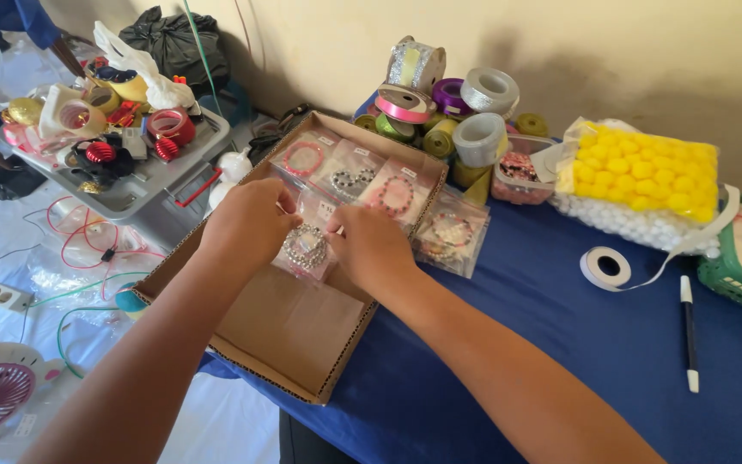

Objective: The person selects a beaded bracelet from a bin, places it inside a plastic bag, and seals the bag with tape. The person then writes a label on the tape with a marker and places the packaged bracelet into a cardboard box.

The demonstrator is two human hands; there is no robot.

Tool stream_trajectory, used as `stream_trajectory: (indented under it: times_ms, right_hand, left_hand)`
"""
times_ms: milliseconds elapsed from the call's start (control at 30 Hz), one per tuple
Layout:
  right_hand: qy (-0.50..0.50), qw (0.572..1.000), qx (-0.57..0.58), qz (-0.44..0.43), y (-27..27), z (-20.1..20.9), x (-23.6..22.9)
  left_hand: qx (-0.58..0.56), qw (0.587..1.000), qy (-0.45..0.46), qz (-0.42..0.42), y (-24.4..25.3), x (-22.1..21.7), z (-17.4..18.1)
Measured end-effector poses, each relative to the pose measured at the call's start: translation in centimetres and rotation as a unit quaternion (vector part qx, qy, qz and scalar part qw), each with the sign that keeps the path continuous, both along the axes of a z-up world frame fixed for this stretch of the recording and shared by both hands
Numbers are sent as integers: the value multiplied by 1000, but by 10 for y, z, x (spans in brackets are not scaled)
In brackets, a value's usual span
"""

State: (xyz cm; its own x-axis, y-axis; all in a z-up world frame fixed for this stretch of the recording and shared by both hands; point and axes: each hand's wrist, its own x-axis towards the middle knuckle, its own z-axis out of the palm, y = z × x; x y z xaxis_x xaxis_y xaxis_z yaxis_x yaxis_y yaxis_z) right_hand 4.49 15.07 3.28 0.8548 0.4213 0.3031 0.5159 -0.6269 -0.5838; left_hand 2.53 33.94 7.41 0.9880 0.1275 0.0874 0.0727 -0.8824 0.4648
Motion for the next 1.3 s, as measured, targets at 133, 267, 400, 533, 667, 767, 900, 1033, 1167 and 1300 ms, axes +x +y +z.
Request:
stream_trajectory:
  times_ms: [133,267,400,533,667,767,900,1033,1167,1300]
  right_hand:
    - [3,1000,-17,-11,13,-6,5]
    - [44,996,-73,-17,12,-4,4]
    - [-20,999,-34,-5,-3,6,-6]
    - [-18,999,32,4,-30,28,-20]
    - [-62,993,97,-38,-73,38,-32]
    - [-96,987,118,-56,-115,35,-37]
    - [-92,984,104,-110,-168,26,-45]
    - [-8,980,66,-189,-202,17,-61]
    - [41,973,47,-223,-224,9,-79]
    - [-5,982,51,-180,-244,2,-97]
  left_hand:
    - [31,999,38,15,-1,6,-7]
    - [128,992,-10,10,-12,7,-15]
    - [178,981,-19,-69,-41,-9,-2]
    - [257,959,29,-112,-32,-7,-43]
    - [267,957,52,-97,-30,-4,-44]
    - [269,958,38,-90,-36,-3,-36]
    - [253,961,-43,-98,-67,-9,-15]
    - [201,969,-38,-136,-134,-24,20]
    - [254,949,-54,-181,-190,-8,-8]
    - [337,911,-196,-138,-214,33,-86]
